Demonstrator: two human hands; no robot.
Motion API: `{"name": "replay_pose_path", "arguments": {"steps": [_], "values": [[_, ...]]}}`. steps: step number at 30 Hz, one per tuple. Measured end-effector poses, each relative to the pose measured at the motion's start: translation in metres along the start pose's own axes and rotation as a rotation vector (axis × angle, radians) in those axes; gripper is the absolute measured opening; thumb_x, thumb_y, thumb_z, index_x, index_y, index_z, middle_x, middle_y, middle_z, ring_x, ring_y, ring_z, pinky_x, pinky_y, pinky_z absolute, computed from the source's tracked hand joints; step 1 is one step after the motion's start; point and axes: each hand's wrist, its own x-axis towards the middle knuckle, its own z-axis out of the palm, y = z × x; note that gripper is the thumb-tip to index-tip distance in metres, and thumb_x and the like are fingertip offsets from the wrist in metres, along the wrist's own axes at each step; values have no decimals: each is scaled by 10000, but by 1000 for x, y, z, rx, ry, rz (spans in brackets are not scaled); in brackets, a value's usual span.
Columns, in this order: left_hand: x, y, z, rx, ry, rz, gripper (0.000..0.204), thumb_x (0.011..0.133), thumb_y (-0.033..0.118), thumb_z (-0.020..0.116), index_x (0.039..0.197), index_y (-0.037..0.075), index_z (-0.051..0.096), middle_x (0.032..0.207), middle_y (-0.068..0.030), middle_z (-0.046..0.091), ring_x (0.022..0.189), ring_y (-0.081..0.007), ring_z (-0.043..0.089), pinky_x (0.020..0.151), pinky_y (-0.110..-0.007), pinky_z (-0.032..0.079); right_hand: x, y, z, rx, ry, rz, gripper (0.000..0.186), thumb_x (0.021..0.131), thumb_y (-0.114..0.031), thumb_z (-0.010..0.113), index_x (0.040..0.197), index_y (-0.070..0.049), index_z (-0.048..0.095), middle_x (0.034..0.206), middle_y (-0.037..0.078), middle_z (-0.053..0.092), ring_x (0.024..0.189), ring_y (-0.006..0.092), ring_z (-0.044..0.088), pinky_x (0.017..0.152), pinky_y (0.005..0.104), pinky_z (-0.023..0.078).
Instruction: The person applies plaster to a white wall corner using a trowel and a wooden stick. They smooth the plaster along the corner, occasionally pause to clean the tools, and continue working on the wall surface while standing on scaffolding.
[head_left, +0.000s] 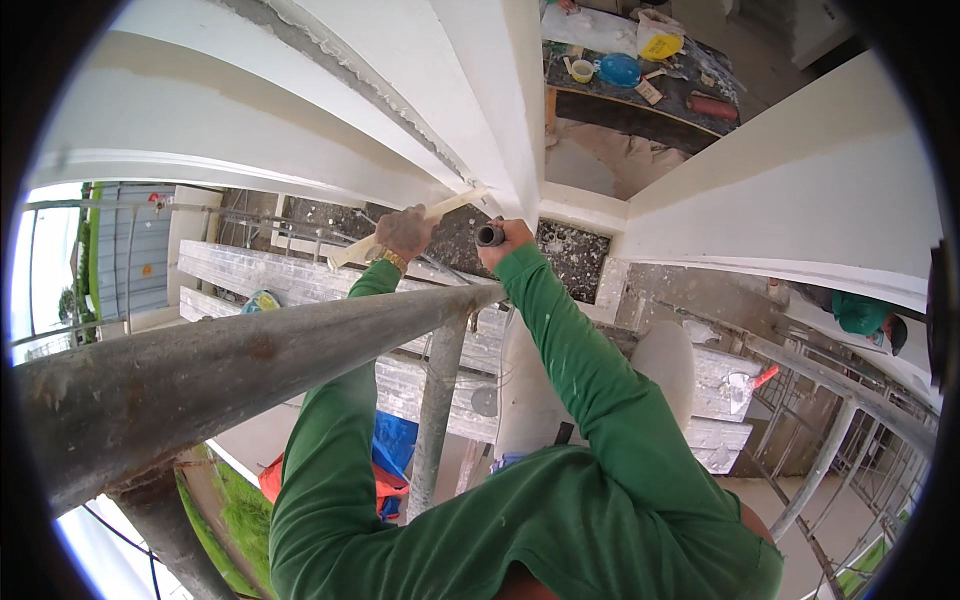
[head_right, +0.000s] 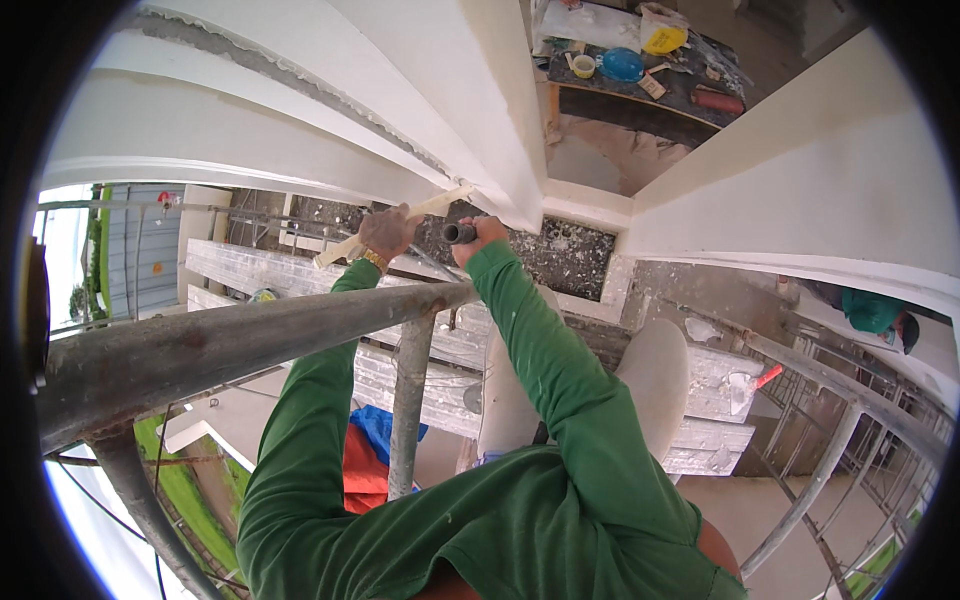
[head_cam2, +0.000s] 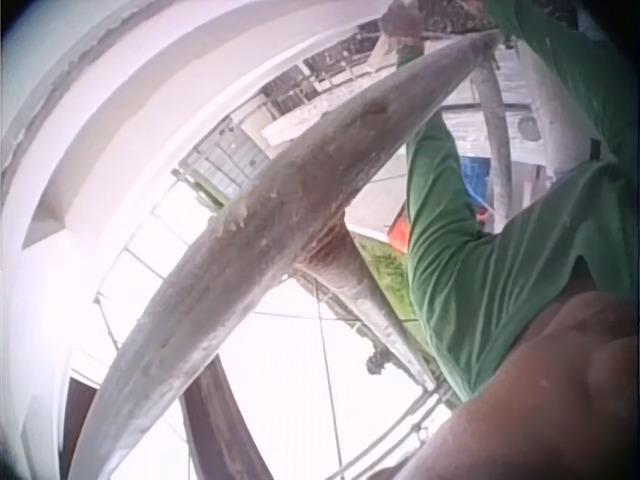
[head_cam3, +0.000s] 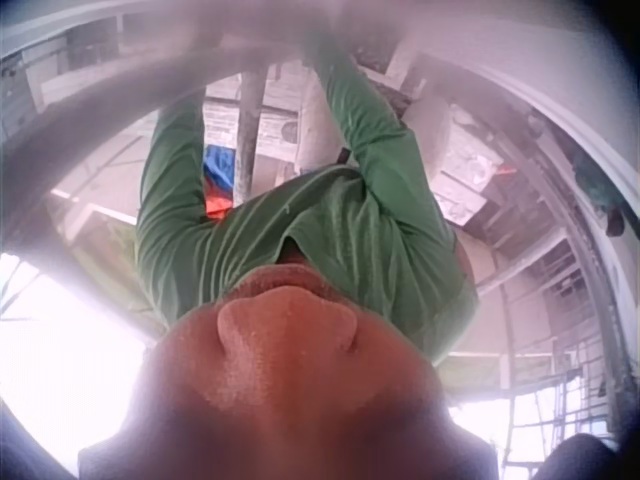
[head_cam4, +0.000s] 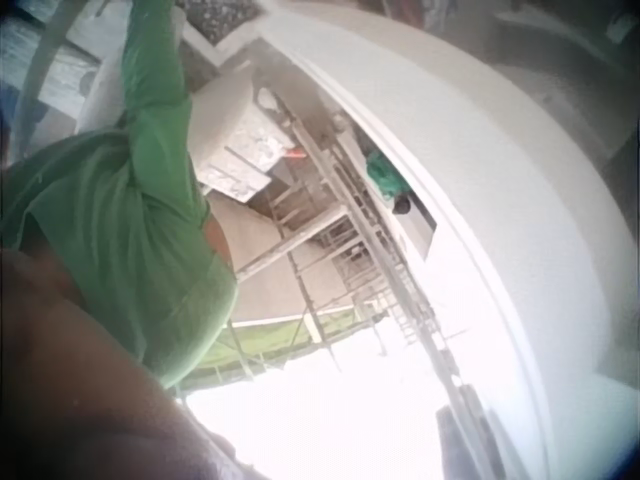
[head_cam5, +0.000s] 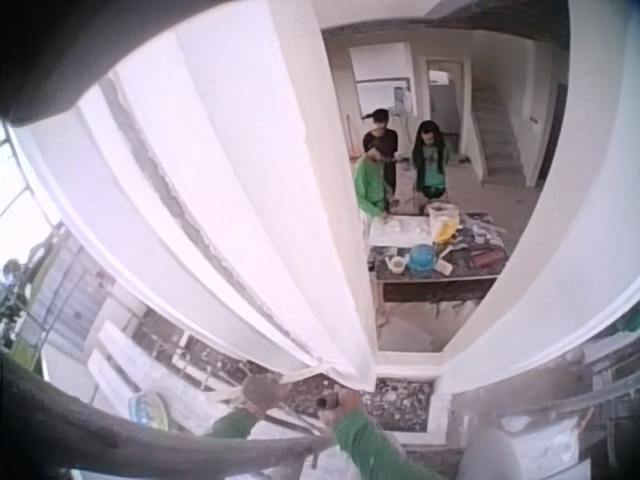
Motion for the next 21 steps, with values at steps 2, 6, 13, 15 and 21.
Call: {"name": "replay_pose_path", "arguments": {"steps": [2,6,13,15,21], "values": [[0,-1,3,-2,1,-4,445,998,489,513,987,75,676,886,-164,748,848,-349,743,776,-473,575,-12,-15,-11,5,-215,200,94,803,85,518,780,3,478,732,99,503,633,215,541,596,340,532],[-2,-1,7,3,32,2,434,998,477,520,987,72,678,870,-167,746,821,-358,742,751,-477,578,-1,-13,-36,-408,35,-231,83,840,23,516,769,-8,485,688,109,499,587,209,525,536,358,518],[-6,5,8,-7,31,-22,431,994,486,524,973,82,673,841,-159,743,800,-356,743,730,-481,577,16,-30,-56,-253,-158,187,124,918,-49,498,802,-19,469,700,97,496,625,217,528,517,354,506],[-3,11,6,-7,32,-33,430,993,487,525,967,84,671,841,-157,743,801,-354,744,731,-482,577,26,-14,-52,-284,38,-145,137,925,-63,493,797,-28,458,698,87,495,637,207,534,536,353,515],[-5,15,3,-38,-10,-46,430,996,485,520,963,83,669,846,-159,744,812,-361,743,738,-489,574,12,-48,-26,-41,-336,470,189,921,-53,465,734,-47,439,764,106,533,554,203,525,554,344,525]]}}
